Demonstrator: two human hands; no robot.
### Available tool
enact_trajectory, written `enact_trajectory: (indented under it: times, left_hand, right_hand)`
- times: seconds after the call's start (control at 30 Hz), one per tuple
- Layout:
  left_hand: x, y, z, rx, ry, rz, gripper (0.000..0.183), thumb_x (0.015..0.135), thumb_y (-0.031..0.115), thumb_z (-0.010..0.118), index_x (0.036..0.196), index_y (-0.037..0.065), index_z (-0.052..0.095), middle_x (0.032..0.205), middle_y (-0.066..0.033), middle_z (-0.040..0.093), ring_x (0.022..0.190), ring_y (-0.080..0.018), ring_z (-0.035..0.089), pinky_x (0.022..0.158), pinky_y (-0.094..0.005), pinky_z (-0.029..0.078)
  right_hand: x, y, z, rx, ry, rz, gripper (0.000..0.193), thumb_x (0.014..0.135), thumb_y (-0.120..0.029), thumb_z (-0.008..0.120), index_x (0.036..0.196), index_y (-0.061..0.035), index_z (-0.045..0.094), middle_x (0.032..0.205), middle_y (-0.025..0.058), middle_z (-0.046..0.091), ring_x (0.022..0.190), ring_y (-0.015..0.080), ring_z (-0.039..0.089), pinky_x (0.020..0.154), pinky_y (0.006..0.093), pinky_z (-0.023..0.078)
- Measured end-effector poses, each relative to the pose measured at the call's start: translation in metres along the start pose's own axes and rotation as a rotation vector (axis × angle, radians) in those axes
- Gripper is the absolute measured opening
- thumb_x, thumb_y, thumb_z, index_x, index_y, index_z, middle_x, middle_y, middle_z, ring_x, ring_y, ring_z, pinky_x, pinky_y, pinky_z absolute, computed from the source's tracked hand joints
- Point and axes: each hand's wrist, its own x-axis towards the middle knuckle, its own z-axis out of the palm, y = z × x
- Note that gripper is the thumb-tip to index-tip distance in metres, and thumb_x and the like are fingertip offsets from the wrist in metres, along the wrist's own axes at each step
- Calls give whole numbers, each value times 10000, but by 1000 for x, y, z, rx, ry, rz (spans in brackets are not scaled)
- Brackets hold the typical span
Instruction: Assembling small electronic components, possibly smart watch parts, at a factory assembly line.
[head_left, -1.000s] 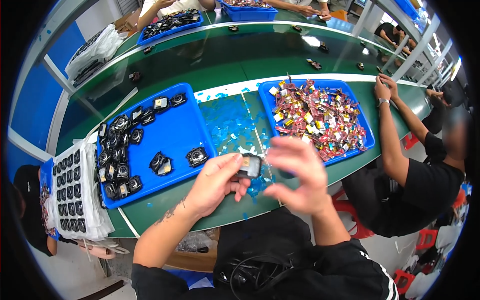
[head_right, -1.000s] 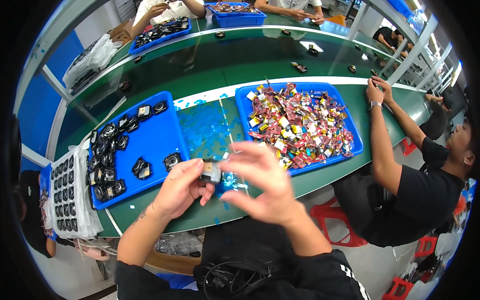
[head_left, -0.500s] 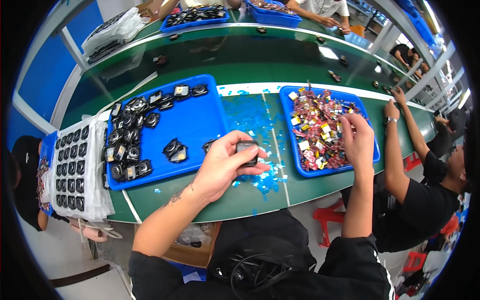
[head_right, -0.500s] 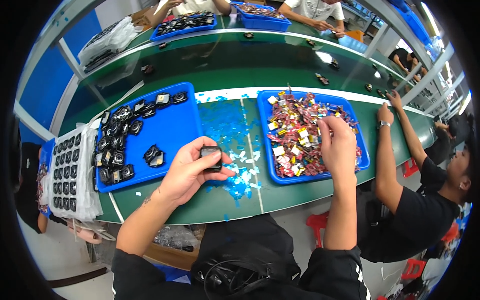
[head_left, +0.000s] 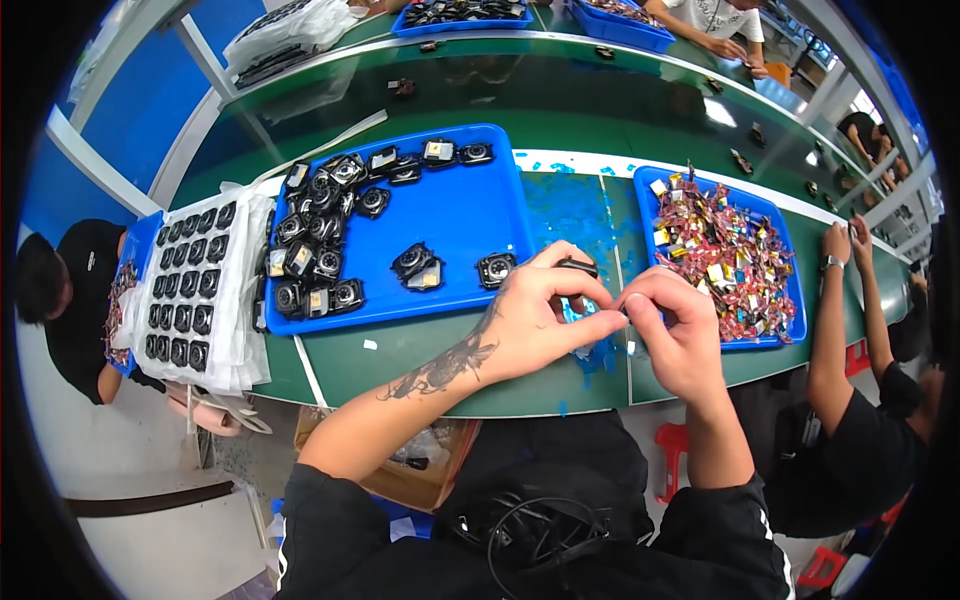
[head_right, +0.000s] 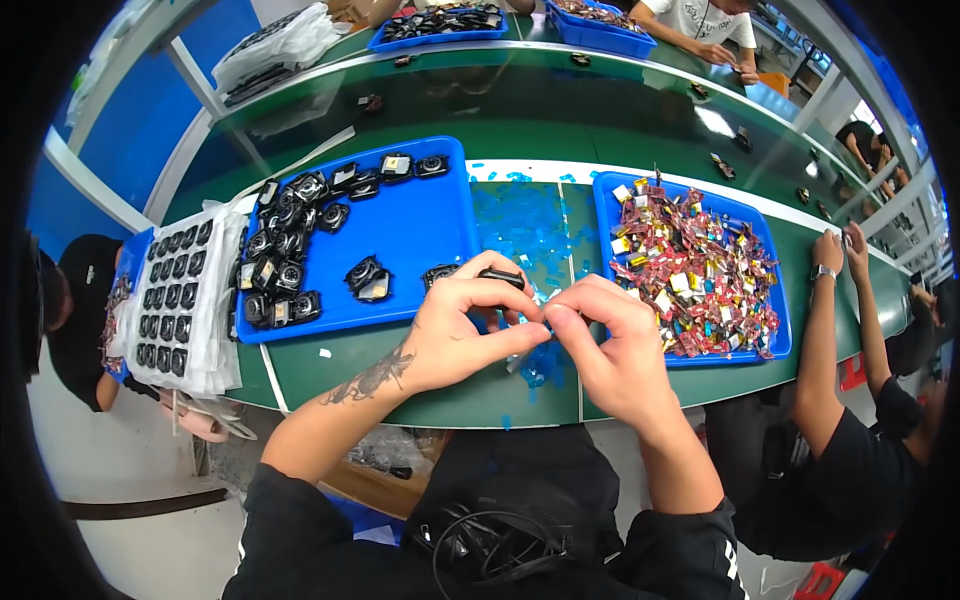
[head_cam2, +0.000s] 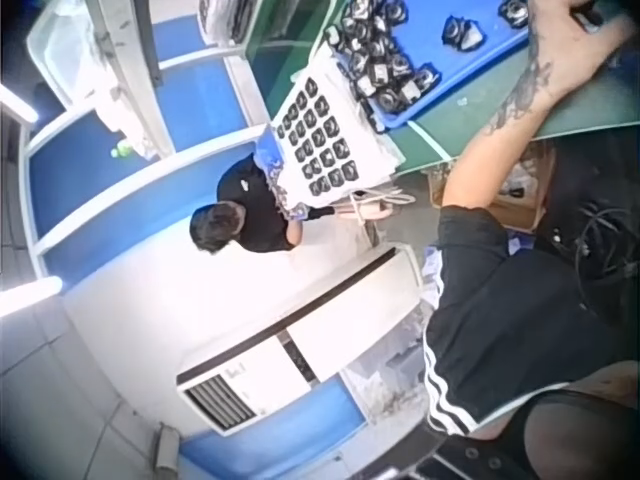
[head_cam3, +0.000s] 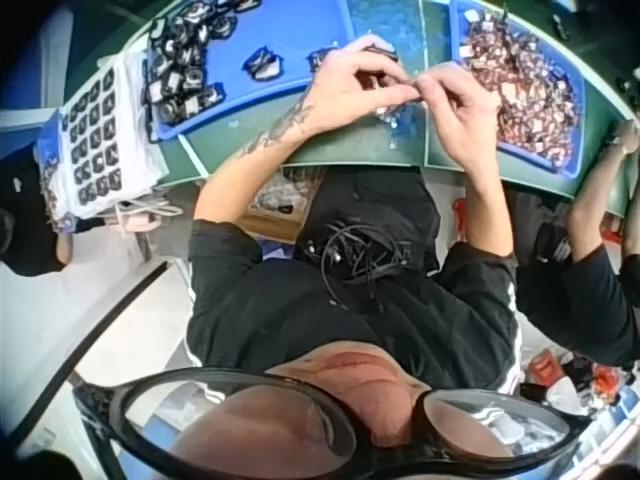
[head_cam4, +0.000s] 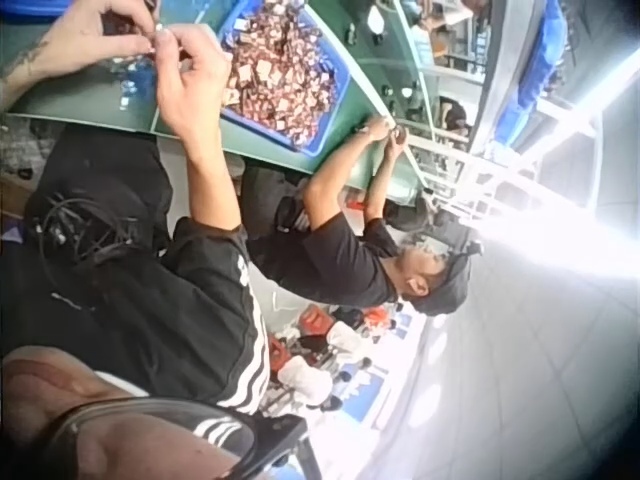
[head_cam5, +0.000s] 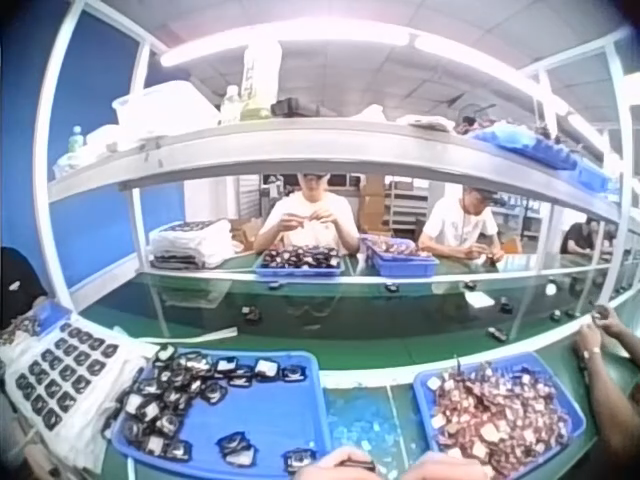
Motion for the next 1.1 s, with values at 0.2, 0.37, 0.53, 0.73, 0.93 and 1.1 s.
enact_trajectory:
  times: [0.2,0.37,0.53,0.73,0.93,1.1]
  left_hand:
    - [1,-2,-4,-28,39,-39,148,746,134,790,858,55,735,919,-36,613,811,-106,557,637,-239,444]
    - [0,-3,-3,-97,1,-8,111,761,73,775,861,47,738,921,-28,622,847,-85,559,640,-210,429]
    - [-2,0,0,-67,68,-34,96,766,72,771,856,58,739,921,-24,619,837,-81,552,632,-213,424]
    - [-1,-4,-2,-13,31,-20,100,767,64,766,861,50,735,928,-27,613,817,-76,550,622,-206,414]
    - [0,-1,0,-203,28,-96,136,760,121,753,833,13,718,856,-51,591,742,-112,556,637,-256,443]
    - [-3,4,2,-100,-10,-53,114,761,84,751,854,25,721,887,-36,597,739,-80,542,594,-222,413]
  right_hand:
    - [3,4,15,108,112,53,66,871,-28,632,862,22,675,824,82,627,686,132,599,600,248,463]
    - [4,5,18,179,155,125,55,881,-41,642,902,9,637,830,55,621,709,93,596,621,229,475]
    - [7,4,11,223,65,244,87,893,-37,635,899,2,557,849,13,594,744,62,575,629,221,473]
    - [10,5,15,-429,67,-238,169,802,46,654,870,-19,513,789,79,555,640,214,583,529,328,446]
    - [0,8,17,-432,158,-389,189,770,57,662,860,-14,511,754,104,545,600,263,559,502,357,438]
    - [0,8,20,-378,202,-301,162,793,65,647,862,-6,518,761,104,553,600,244,556,509,327,444]
